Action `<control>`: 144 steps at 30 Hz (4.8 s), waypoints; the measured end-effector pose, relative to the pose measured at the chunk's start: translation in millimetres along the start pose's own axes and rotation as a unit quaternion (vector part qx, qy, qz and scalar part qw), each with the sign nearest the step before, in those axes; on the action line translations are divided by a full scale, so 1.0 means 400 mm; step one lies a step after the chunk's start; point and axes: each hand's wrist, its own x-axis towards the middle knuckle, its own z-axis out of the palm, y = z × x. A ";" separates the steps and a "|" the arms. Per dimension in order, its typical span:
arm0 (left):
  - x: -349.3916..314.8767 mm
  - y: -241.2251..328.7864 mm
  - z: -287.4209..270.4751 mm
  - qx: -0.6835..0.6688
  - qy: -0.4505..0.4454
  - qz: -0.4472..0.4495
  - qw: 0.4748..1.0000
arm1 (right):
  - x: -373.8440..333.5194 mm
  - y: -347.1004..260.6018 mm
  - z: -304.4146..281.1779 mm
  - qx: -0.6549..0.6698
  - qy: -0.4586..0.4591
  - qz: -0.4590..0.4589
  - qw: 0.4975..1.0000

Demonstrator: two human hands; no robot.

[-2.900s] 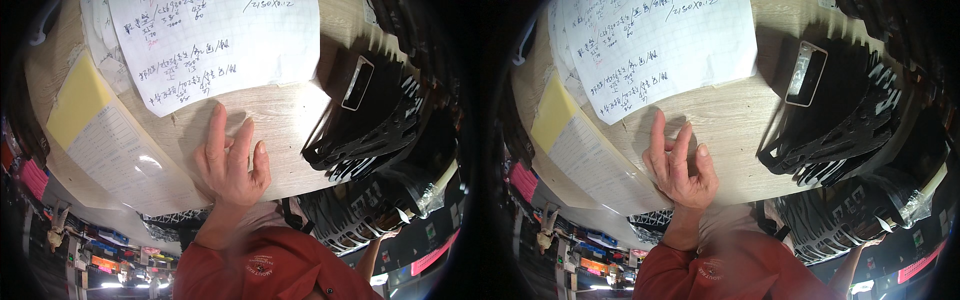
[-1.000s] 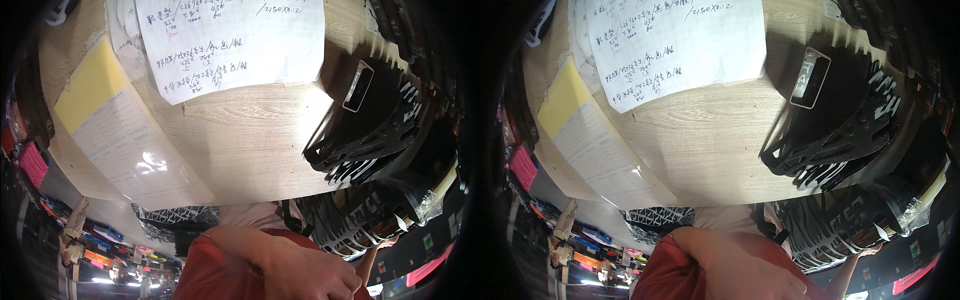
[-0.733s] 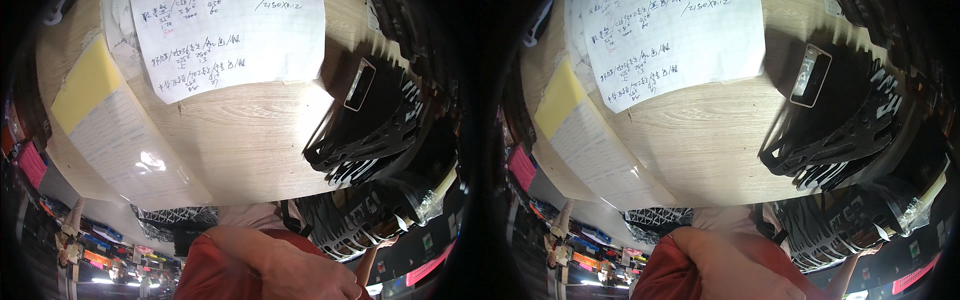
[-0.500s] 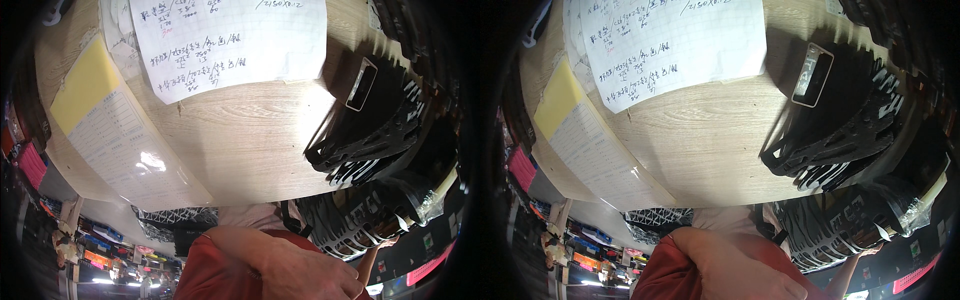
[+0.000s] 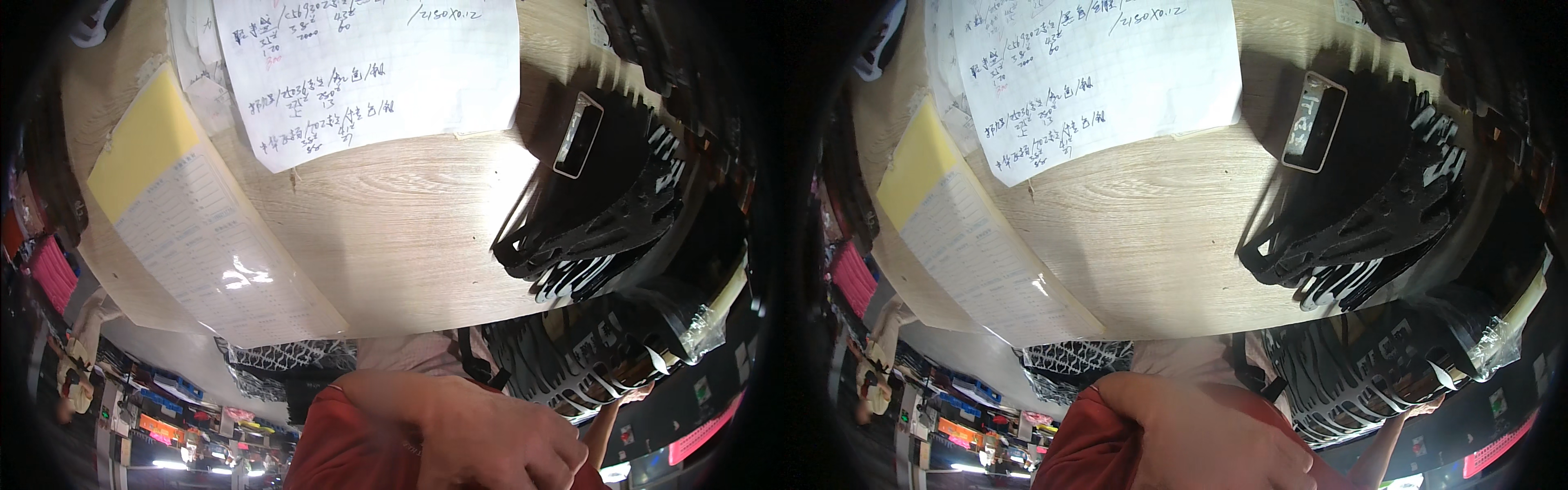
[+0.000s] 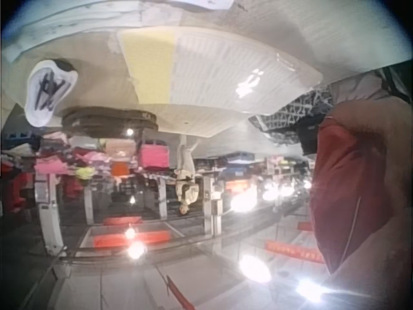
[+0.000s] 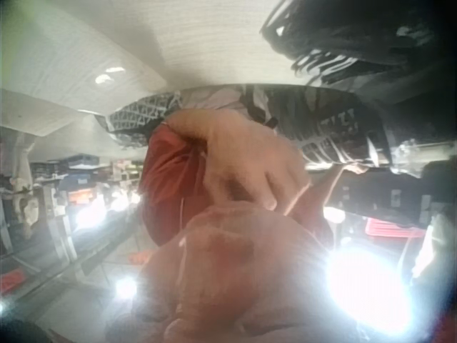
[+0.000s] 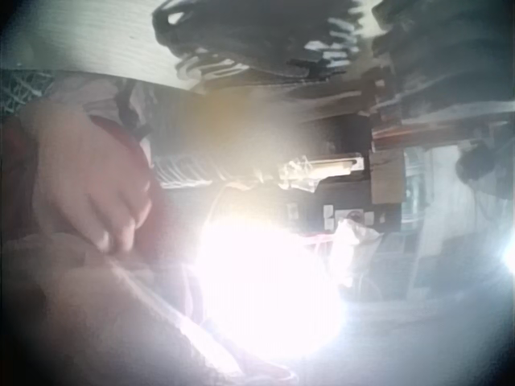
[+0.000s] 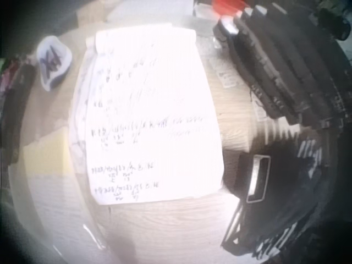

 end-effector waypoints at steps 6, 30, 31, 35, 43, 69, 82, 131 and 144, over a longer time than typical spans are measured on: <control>-0.024 -0.021 -0.013 -0.009 -0.007 0.003 1.000 | -0.007 -0.014 0.006 0.009 -0.001 0.014 1.000; -0.036 -0.042 0.013 -0.005 -0.078 -0.057 0.995 | 0.019 -0.026 0.026 0.025 -0.033 0.085 0.995; -0.035 -0.043 0.017 -0.003 -0.077 -0.055 0.995 | 0.021 -0.028 0.026 0.025 -0.034 0.091 0.995; -0.042 -0.042 0.020 0.015 -0.108 -0.064 0.992 | 0.025 -0.038 0.020 0.026 -0.044 0.117 0.992; -0.031 -0.041 0.021 0.027 -0.117 -0.069 0.990 | 0.032 -0.064 0.007 0.029 -0.078 0.200 0.976; -0.013 -0.070 0.032 0.024 -0.030 -0.012 0.999 | 0.062 -0.093 -0.027 0.057 -0.132 0.291 0.946; -0.005 -0.088 -0.013 -0.021 0.019 0.048 0.998 | 0.081 -0.070 -0.022 0.051 -0.126 0.281 0.950; 0.039 -0.192 0.187 0.226 -0.072 -0.284 0.929 | -0.012 -0.078 0.079 0.038 -0.031 0.248 0.968; -0.109 -0.348 0.384 0.446 -0.209 -0.236 0.838 | -0.004 -0.133 0.145 0.017 -0.009 0.252 0.967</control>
